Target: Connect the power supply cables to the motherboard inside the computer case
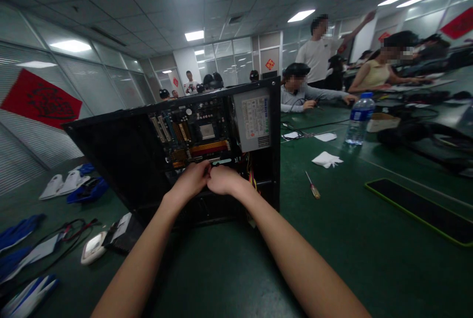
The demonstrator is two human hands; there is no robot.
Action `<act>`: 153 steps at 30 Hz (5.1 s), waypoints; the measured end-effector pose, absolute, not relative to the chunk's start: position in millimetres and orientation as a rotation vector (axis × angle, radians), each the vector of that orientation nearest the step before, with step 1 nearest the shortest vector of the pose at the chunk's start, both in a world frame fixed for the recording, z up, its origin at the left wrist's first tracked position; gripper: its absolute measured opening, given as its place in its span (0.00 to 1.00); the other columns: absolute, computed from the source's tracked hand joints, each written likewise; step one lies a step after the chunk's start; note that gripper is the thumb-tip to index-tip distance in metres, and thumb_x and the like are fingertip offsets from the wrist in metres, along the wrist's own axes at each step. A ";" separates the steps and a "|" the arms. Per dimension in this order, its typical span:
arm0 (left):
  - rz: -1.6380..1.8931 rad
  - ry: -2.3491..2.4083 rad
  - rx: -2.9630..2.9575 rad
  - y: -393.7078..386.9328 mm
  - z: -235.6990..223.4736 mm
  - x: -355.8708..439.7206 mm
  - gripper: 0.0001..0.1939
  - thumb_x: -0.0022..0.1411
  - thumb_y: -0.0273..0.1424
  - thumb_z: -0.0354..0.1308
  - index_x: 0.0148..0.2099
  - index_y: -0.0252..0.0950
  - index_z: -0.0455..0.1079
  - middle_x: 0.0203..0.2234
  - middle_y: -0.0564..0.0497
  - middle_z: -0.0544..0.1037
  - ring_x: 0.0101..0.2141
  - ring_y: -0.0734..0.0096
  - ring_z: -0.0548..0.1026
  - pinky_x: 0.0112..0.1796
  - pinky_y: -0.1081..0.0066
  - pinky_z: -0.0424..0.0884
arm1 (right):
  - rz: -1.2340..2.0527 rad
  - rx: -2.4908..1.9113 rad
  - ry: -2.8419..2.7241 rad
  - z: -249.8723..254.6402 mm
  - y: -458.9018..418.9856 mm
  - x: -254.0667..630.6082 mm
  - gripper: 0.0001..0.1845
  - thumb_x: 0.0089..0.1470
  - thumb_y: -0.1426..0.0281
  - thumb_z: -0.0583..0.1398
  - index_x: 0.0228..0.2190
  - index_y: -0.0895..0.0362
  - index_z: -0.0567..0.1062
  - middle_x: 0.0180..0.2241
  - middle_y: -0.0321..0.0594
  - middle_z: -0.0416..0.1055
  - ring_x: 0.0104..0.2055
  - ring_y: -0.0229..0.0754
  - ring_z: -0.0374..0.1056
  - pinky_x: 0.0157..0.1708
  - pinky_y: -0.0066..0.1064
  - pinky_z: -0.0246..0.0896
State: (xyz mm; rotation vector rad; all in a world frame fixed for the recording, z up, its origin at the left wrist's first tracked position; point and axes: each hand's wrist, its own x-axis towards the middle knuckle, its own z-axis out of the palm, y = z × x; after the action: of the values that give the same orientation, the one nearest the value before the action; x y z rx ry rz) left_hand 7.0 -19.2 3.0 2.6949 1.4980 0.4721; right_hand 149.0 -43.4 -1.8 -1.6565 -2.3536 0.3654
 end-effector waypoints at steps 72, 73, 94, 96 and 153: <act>0.322 0.778 2.314 -56.8 70.8 -28.7 0.21 0.59 0.33 0.62 0.54 0.34 0.73 0.40 0.47 0.81 0.40 0.63 0.78 0.41 0.69 0.73 | 0.573 -0.644 -1.425 49.7 -78.7 167.3 0.17 0.63 0.53 0.54 0.44 0.49 0.72 0.60 0.43 0.65 0.56 0.47 0.68 0.46 0.37 0.70; 0.278 0.766 2.300 -59.1 73.6 -30.5 0.21 0.58 0.33 0.62 0.54 0.34 0.74 0.39 0.47 0.81 0.39 0.64 0.78 0.40 0.70 0.73 | 0.575 -0.648 -1.455 47.7 -77.7 166.7 0.17 0.62 0.53 0.55 0.44 0.50 0.73 0.60 0.42 0.65 0.56 0.47 0.68 0.46 0.37 0.70; 0.420 0.139 1.711 -71.3 67.5 -30.5 0.24 0.52 0.46 0.71 0.44 0.36 0.71 0.24 0.47 0.79 0.27 0.60 0.79 0.34 0.63 0.75 | 0.150 -1.286 -1.921 52.9 -92.8 161.7 0.15 0.66 0.62 0.55 0.43 0.57 0.78 0.42 0.45 0.78 0.43 0.46 0.74 0.43 0.33 0.63; 0.635 0.176 1.682 -76.1 67.3 -18.8 0.17 0.59 0.42 0.68 0.40 0.36 0.71 0.19 0.52 0.75 0.22 0.68 0.76 0.31 0.67 0.74 | 0.059 -1.382 -1.905 63.0 -103.5 170.2 0.16 0.67 0.61 0.55 0.40 0.57 0.79 0.37 0.45 0.79 0.39 0.45 0.74 0.39 0.32 0.62; 1.252 0.664 1.590 -84.4 77.6 2.2 0.33 0.51 0.37 0.72 0.57 0.28 0.74 0.32 0.46 0.84 0.37 0.59 0.82 0.46 0.59 0.78 | 0.856 -0.895 -1.632 64.9 -104.6 182.7 0.21 0.56 0.52 0.62 0.24 0.57 0.69 0.17 0.30 0.62 0.18 0.31 0.57 0.19 0.24 0.50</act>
State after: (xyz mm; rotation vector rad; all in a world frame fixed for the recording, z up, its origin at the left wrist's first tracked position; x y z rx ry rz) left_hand 2.2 -84.4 77.6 1.5899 0.6639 1.2524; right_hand 182.7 -104.6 64.9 -0.8948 -1.6316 0.8560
